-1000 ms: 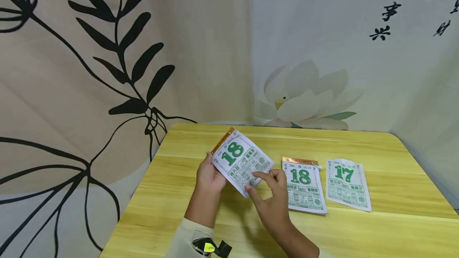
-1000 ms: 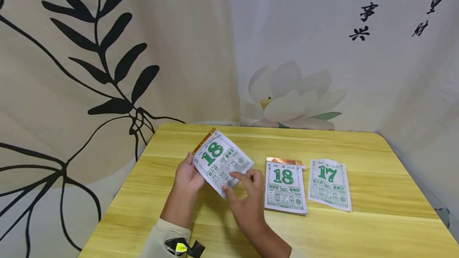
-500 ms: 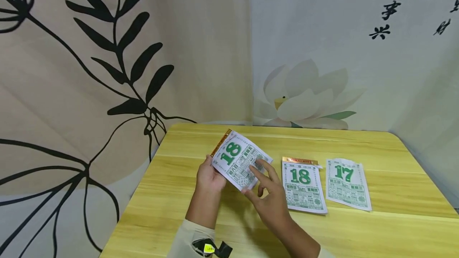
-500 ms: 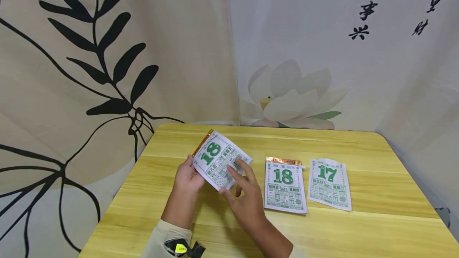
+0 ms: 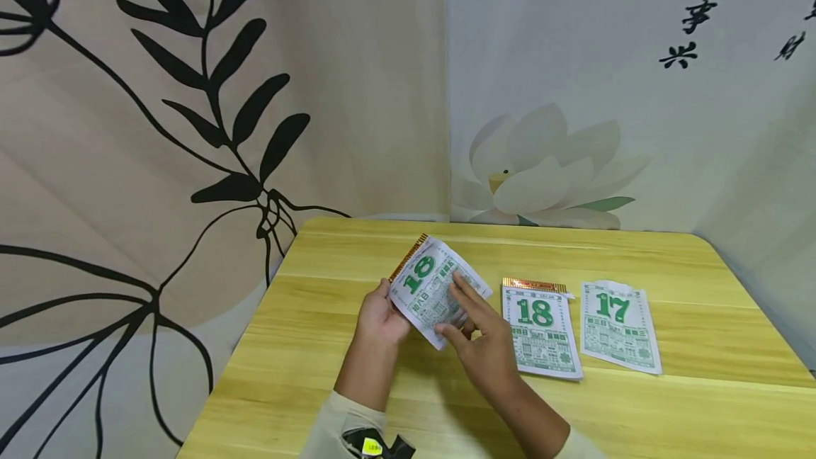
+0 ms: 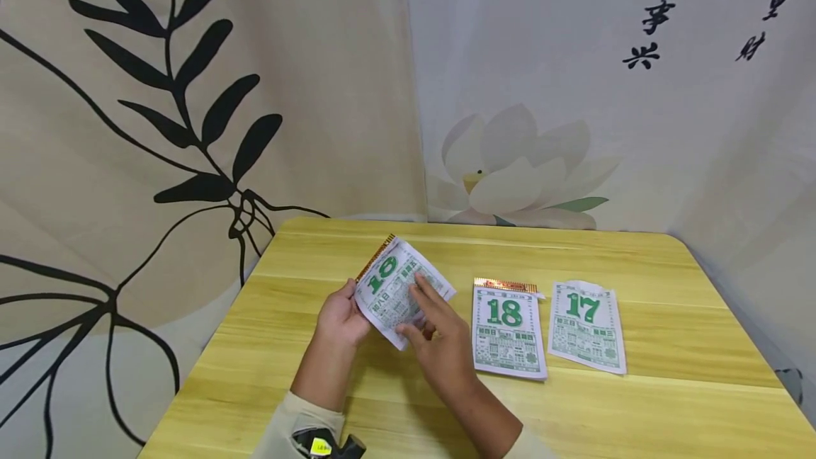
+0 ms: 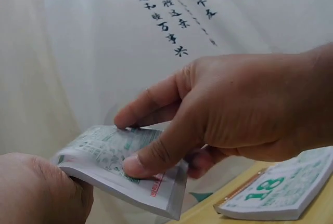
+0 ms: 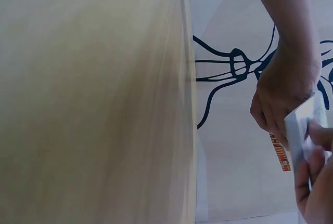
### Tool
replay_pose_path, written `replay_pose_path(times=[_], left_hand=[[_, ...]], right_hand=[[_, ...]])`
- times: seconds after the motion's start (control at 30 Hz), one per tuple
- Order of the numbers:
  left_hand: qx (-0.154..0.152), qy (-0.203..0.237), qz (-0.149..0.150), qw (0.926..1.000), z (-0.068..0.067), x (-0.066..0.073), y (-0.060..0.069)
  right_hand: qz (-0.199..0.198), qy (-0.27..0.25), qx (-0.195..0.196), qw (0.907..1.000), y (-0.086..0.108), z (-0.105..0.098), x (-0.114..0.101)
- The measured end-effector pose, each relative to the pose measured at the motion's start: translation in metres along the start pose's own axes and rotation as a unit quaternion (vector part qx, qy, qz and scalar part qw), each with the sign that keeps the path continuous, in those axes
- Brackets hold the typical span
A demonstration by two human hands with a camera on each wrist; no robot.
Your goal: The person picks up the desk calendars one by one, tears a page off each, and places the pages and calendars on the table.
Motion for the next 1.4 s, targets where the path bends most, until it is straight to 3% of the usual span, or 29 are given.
replay_pose_path(times=[0.13, 0.33, 0.43, 0.6, 0.77, 0.87, 0.97, 1.23, 1.4], left_hand=[[-0.009, -0.021, 0.009, 0.9997, 0.0, -0.005, 0.001], [-0.013, -0.025, 0.024, 0.9993, 0.0, -0.012, 0.001], [0.0, -0.022, 0.037, 0.9991, 0.0, -0.015, 0.0], [0.016, -0.033, 0.051, 0.998, -0.002, -0.019, -0.003], [0.028, -0.046, 0.067, 0.9963, -0.003, -0.019, -0.007], [0.023, -0.052, 0.085, 0.9948, -0.004, -0.016, -0.01], [0.02, -0.058, 0.094, 0.9937, -0.005, -0.013, -0.012], [-0.011, -0.089, 0.088, 0.9921, -0.011, -0.004, -0.015], [-0.043, -0.143, 0.092, 0.9845, -0.013, 0.0, -0.014]], right_hand=[[0.008, 0.011, 0.023, 0.9996, -0.002, 0.001, -0.001], [0.126, 0.077, 0.05, 0.9877, -0.004, 0.0, -0.008], [0.152, 0.072, 0.038, 0.9851, -0.004, 0.0, -0.011], [0.15, -0.015, -0.015, 0.9885, -0.003, 0.002, -0.01], [0.097, -0.099, -0.046, 0.9893, 0.001, 0.002, -0.009], [0.069, -0.132, -0.068, 0.9865, 0.003, 0.001, -0.009], [0.075, -0.143, -0.086, 0.9831, 0.004, 0.001, -0.008], [0.167, -0.183, -0.108, 0.9628, 0.003, -0.003, -0.009], [0.261, -0.216, -0.11, 0.9344, -0.002, -0.006, -0.011]])
Point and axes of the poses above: each hand's wrist, its own y-axis away from the middle knuckle, its own z-axis out of the palm, x = y × z, the point moved 1 cm from there along -y, towards the middle knuckle
